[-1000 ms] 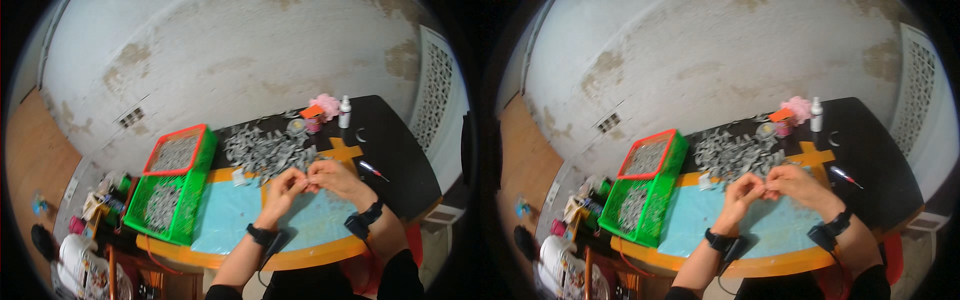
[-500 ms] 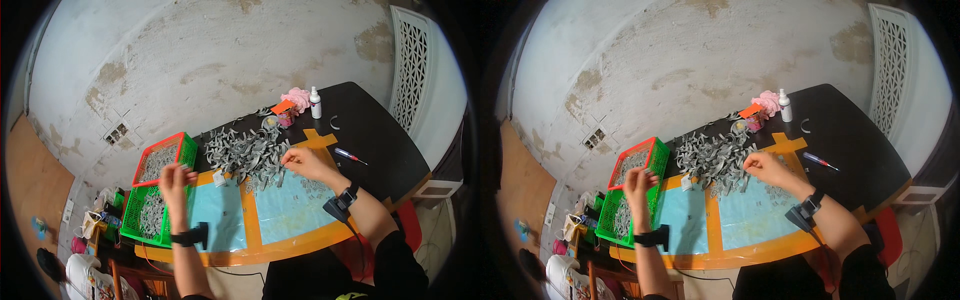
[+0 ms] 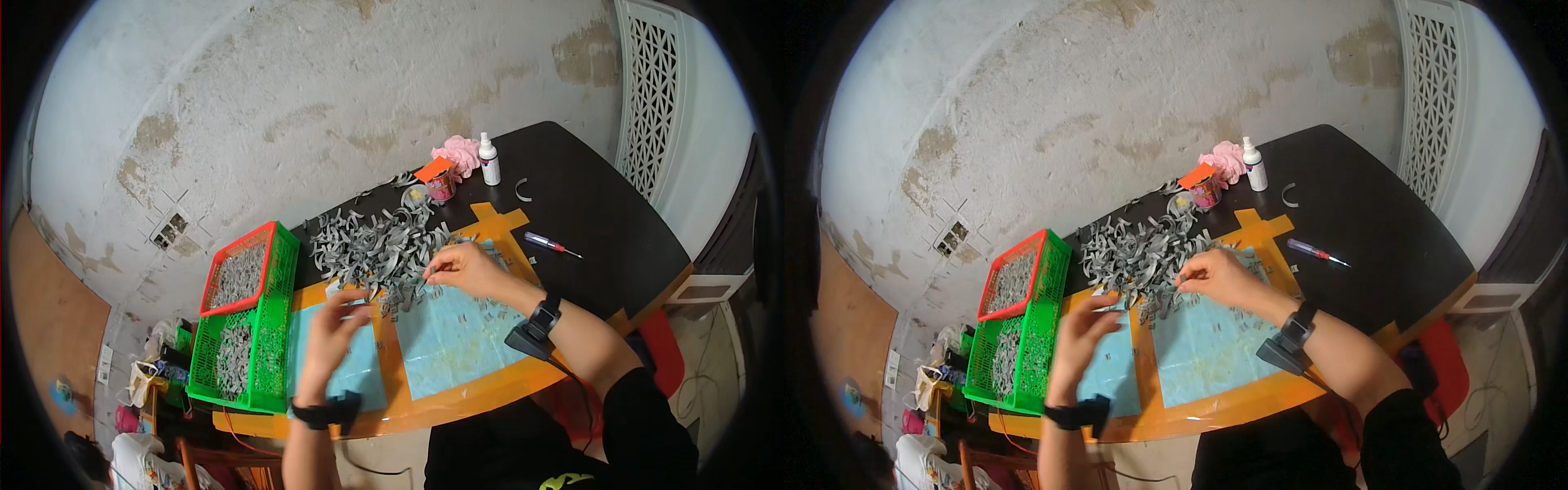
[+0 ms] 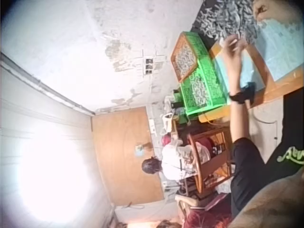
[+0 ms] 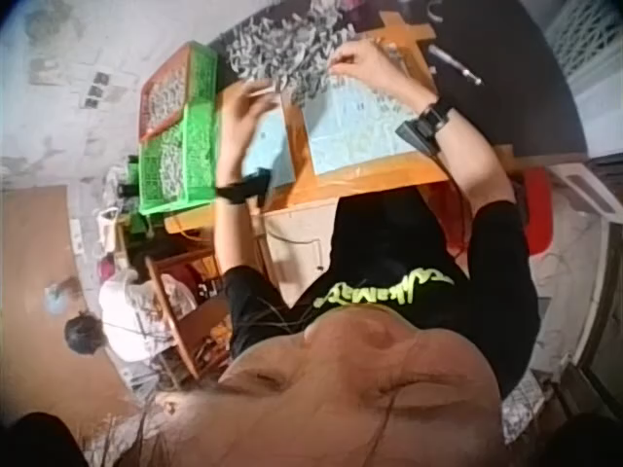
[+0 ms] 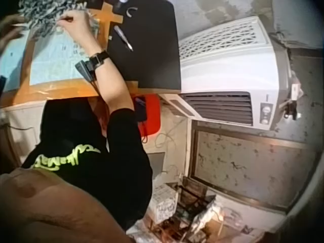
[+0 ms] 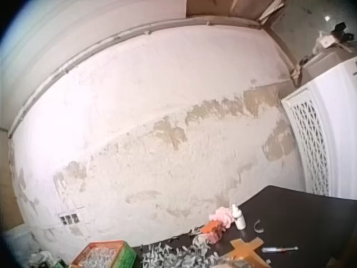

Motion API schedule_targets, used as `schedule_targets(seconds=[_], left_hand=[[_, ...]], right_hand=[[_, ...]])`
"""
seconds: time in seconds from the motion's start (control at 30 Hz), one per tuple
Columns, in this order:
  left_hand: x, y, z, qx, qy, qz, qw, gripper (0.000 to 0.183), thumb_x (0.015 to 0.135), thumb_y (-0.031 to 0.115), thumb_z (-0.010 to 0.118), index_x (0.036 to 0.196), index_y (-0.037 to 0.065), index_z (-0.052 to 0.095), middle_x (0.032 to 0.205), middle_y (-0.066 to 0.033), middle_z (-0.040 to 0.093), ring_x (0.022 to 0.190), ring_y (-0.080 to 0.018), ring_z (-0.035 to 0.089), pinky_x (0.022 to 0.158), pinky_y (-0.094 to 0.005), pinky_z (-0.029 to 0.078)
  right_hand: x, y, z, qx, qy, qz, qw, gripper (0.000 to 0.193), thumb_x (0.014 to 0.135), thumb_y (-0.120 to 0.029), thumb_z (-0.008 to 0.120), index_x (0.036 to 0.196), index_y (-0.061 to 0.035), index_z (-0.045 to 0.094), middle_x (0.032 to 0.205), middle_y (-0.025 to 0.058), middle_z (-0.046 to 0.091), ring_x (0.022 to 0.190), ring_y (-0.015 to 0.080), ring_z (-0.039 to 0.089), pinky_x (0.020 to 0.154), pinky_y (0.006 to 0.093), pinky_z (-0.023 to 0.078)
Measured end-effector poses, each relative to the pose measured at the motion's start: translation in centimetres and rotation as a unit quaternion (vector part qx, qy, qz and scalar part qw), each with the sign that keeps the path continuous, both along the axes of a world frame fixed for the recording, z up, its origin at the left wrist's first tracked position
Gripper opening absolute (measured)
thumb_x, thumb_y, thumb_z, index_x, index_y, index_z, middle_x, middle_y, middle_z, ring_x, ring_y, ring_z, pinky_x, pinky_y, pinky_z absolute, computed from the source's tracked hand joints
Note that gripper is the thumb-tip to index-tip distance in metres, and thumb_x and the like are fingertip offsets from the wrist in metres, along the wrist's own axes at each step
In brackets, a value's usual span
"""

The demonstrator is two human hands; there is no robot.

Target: The recorder is manually assembling or preparing small grey fabric shoe components at a workbench.

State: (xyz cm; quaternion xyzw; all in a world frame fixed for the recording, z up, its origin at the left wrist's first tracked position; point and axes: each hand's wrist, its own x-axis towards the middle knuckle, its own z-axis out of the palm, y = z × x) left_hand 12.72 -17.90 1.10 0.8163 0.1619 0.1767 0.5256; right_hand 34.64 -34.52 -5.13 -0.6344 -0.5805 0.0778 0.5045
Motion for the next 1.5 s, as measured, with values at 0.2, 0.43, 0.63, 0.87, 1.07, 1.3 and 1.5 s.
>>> schedule_targets(seconds=[0.2, 0.43, 0.63, 0.87, 1.07, 1.3, 1.5], left_hand=[[6.8, -5.7, -2.1, -0.044, -0.049, -0.022, 0.998, 0.016, 0.088, 0.002, 0.063, 0.102, -0.001, 0.057, 0.093, -0.0053, 0.063, 0.082, -0.0107, 0.062, 0.067, -0.0253, 0.052], [8.6, -4.0, -5.3, -0.152, -0.129, -0.047, 0.979, 0.008, 0.087, 0.003, 0.064, 0.090, 0.002, 0.057, 0.080, -0.0030, 0.063, 0.070, -0.0095, 0.059, 0.061, -0.0226, 0.049], [8.6, -4.4, -5.0, -0.189, -0.096, -0.062, 0.975, 0.007, 0.089, 0.005, 0.063, 0.091, 0.002, 0.057, 0.080, -0.0021, 0.062, 0.071, -0.0096, 0.059, 0.062, -0.0237, 0.050], [8.1, -3.2, -6.4, 0.093, -0.012, -0.052, 0.994, 0.013, 0.082, 0.007, 0.069, 0.091, 0.002, 0.063, 0.081, -0.0047, 0.063, 0.071, -0.0147, 0.062, 0.063, -0.0268, 0.050], [8.6, -3.7, -6.2, 0.283, 0.002, -0.050, 0.958, 0.015, 0.072, 0.004, 0.071, 0.086, 0.002, 0.066, 0.081, -0.0131, 0.063, 0.073, -0.0288, 0.063, 0.066, -0.0351, 0.050], [8.7, -3.5, -6.3, 0.308, 0.018, -0.065, 0.949, 0.017, 0.075, 0.003, 0.069, 0.090, 0.002, 0.063, 0.085, -0.0141, 0.065, 0.076, -0.0285, 0.064, 0.067, -0.0330, 0.049], [8.7, -2.5, -7.8, -0.126, -0.067, -0.036, 0.989, 0.016, 0.086, 0.002, 0.063, 0.102, 0.001, 0.065, 0.086, -0.0063, 0.067, 0.077, -0.0154, 0.064, 0.069, -0.0260, 0.050]], right_hand=[[-1.0, -0.7, 2.6, 0.001, 0.329, 0.085, 0.940, 0.020, 0.092, -0.017, 0.060, 0.094, 0.0018, 0.067, 0.079, 0.0036, 0.066, 0.067, 0.0081, 0.060, 0.061, 0.0221, 0.049], [-1.0, -0.6, 2.8, 0.021, 0.257, 0.070, 0.964, 0.029, 0.096, -0.021, 0.052, 0.102, 0.0017, 0.068, 0.073, 0.0020, 0.062, 0.070, 0.0083, 0.058, 0.062, 0.0220, 0.048], [-1.3, -0.7, 2.3, 0.036, 0.382, 0.057, 0.922, 0.023, 0.092, -0.017, 0.059, 0.104, -0.0001, 0.069, 0.077, 0.0019, 0.061, 0.069, 0.0066, 0.057, 0.060, 0.0213, 0.046], [-1.1, -1.0, 3.6, 0.055, 0.392, 0.013, 0.918, 0.025, 0.089, -0.020, 0.064, 0.105, -0.0018, 0.069, 0.077, 0.0008, 0.063, 0.069, 0.0058, 0.056, 0.059, 0.0206, 0.047], [-0.7, -1.5, 4.3, 0.045, 0.390, 0.031, 0.919, 0.025, 0.092, -0.019, 0.059, 0.106, 0.0005, 0.066, 0.085, 0.0037, 0.065, 0.070, 0.0078, 0.059, 0.058, 0.0208, 0.048], [-0.7, -1.6, 4.0, 0.000, 0.387, 0.024, 0.922, 0.023, 0.095, -0.016, 0.055, 0.108, -0.0005, 0.064, 0.082, 0.0039, 0.061, 0.062, 0.0092, 0.060, 0.053, 0.0216, 0.048], [-0.5, -1.1, 3.1, 0.002, 0.348, 0.026, 0.937, 0.022, 0.095, -0.011, 0.053, 0.111, 0.0011, 0.063, 0.082, 0.0040, 0.061, 0.069, 0.0112, 0.062, 0.062, 0.0242, 0.052]])
